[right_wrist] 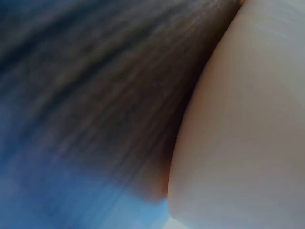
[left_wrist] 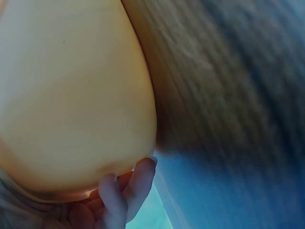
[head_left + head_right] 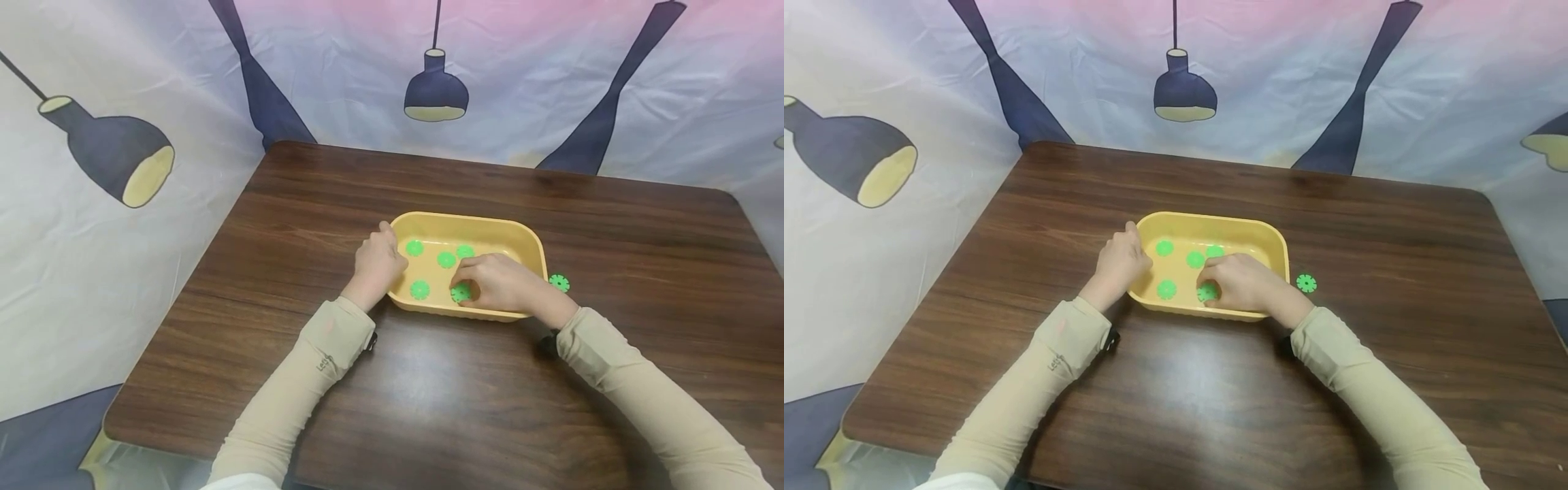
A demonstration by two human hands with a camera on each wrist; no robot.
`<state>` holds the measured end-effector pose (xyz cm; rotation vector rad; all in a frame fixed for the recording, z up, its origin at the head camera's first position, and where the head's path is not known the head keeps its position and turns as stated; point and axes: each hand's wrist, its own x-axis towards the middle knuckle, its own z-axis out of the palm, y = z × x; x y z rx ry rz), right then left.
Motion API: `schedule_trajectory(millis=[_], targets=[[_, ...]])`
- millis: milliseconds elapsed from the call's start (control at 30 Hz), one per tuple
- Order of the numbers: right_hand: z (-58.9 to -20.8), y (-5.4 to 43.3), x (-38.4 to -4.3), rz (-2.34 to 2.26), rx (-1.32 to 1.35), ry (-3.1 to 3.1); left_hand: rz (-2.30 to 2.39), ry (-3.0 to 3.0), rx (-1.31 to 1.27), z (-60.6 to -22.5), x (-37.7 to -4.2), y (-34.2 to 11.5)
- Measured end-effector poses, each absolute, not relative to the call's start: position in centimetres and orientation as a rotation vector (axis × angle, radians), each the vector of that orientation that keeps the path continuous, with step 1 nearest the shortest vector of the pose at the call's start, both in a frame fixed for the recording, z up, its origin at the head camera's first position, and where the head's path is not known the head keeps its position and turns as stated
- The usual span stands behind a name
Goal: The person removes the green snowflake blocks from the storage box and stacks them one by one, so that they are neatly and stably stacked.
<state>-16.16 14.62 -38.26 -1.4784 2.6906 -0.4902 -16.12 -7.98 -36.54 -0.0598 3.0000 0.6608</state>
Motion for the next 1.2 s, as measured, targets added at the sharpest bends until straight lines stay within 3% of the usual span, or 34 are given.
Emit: schedule_trajectory(millis=[433,633,900,1200], targets=[[-37.4,16.0,-16.0,-0.553,-1.469,2.809,0.627,2.979,-0.049,-36.9,-16.3,-7.7],[-34.8,18.6,-15.7,-0.675,-1.471,2.941,0.627,2.983,-0.040,-36.7,-16.0,-7.9],[-32.0,23.0,-14.8,-0.616,-1.211,3.128,0.651,2.997,-0.031,-36.3,-15.8,-8.4],[-33.2,26.0,-13.8,-0.572,-0.902,3.137,0.593,2.991,-0.064,-36.0,-15.8,-8.6]])
